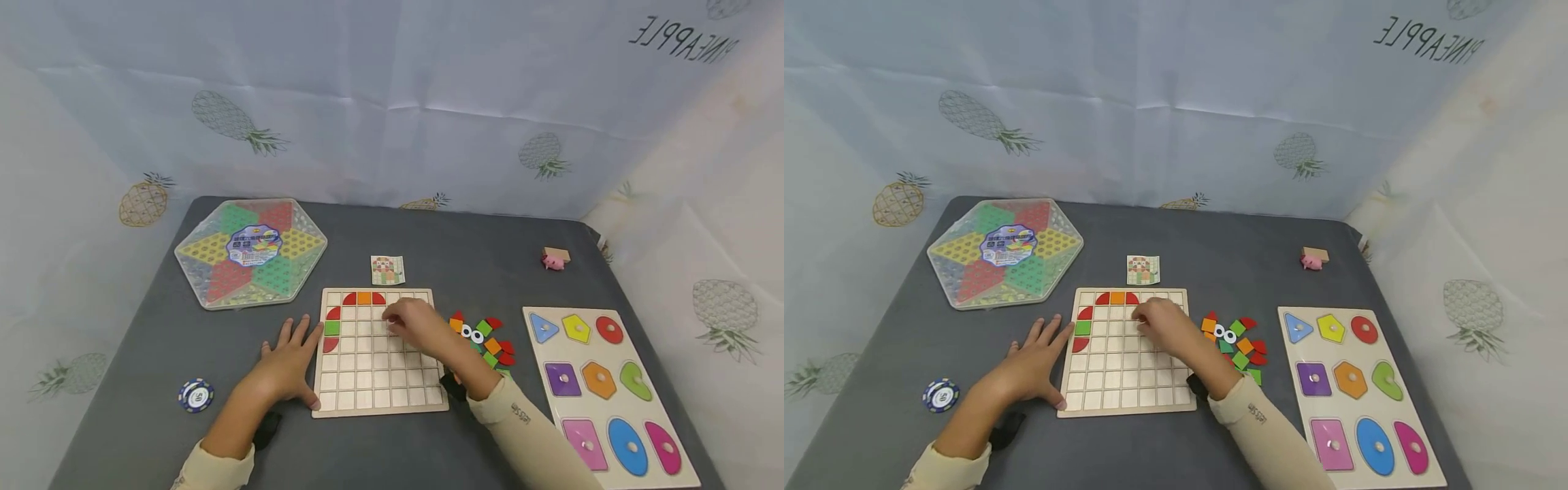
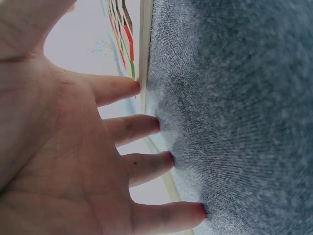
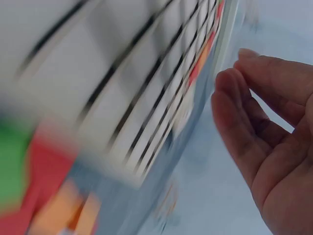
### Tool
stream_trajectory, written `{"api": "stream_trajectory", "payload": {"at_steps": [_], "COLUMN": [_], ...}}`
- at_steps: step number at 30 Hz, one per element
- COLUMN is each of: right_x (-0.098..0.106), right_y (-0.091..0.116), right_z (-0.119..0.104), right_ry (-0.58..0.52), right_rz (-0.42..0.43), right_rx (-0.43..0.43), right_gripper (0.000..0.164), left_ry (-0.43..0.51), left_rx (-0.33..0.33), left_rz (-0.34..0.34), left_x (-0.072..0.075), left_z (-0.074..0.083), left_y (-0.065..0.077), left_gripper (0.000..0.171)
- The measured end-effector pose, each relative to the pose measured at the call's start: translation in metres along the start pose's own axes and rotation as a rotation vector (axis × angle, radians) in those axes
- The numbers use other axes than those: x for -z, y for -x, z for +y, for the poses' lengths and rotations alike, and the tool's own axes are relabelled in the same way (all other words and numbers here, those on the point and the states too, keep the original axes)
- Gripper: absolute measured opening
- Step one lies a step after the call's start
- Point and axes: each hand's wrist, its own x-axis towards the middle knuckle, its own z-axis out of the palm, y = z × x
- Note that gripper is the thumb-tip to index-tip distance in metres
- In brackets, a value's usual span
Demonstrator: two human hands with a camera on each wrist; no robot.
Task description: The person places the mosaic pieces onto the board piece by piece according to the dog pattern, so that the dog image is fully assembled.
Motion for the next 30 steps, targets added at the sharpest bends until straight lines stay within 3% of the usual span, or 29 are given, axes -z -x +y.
{"api": "stream_trajectory", "payload": {"at_steps": [6, 12, 18, 24, 30], "right_x": [0.015, 0.019, 0.024, 0.023, 0.019], "right_y": [0.037, 0.062, 0.063, 0.06, 0.074], "right_z": [0.056, 0.088, 0.097, 0.096, 0.105], "right_ry": [0.023, 0.063, 0.032, -0.003, 0.018], "right_rz": [0.077, 0.041, 0.029, -0.014, -0.005], "right_rx": [-0.181, -0.265, -0.316, -0.304, -0.356], "right_gripper": [0.019, 0.02, 0.024, 0.027, 0.027], "left_ry": [0.004, 0.009, 0.032, 0.04, 0.04], "left_rx": [0.002, 0.0, 0.02, 0.042, -0.003], "left_rz": [0.0, -0.018, -0.008, -0.002, -0.017], "left_x": [0.002, 0.0, 0.0, 0.001, 0.003], "left_z": [-0.004, -0.002, -0.004, -0.008, 0.001], "left_y": [0.002, -0.001, 0.003, 0.011, 0.002], "left_gripper": [0.131, 0.131, 0.131, 0.131, 0.129]}}
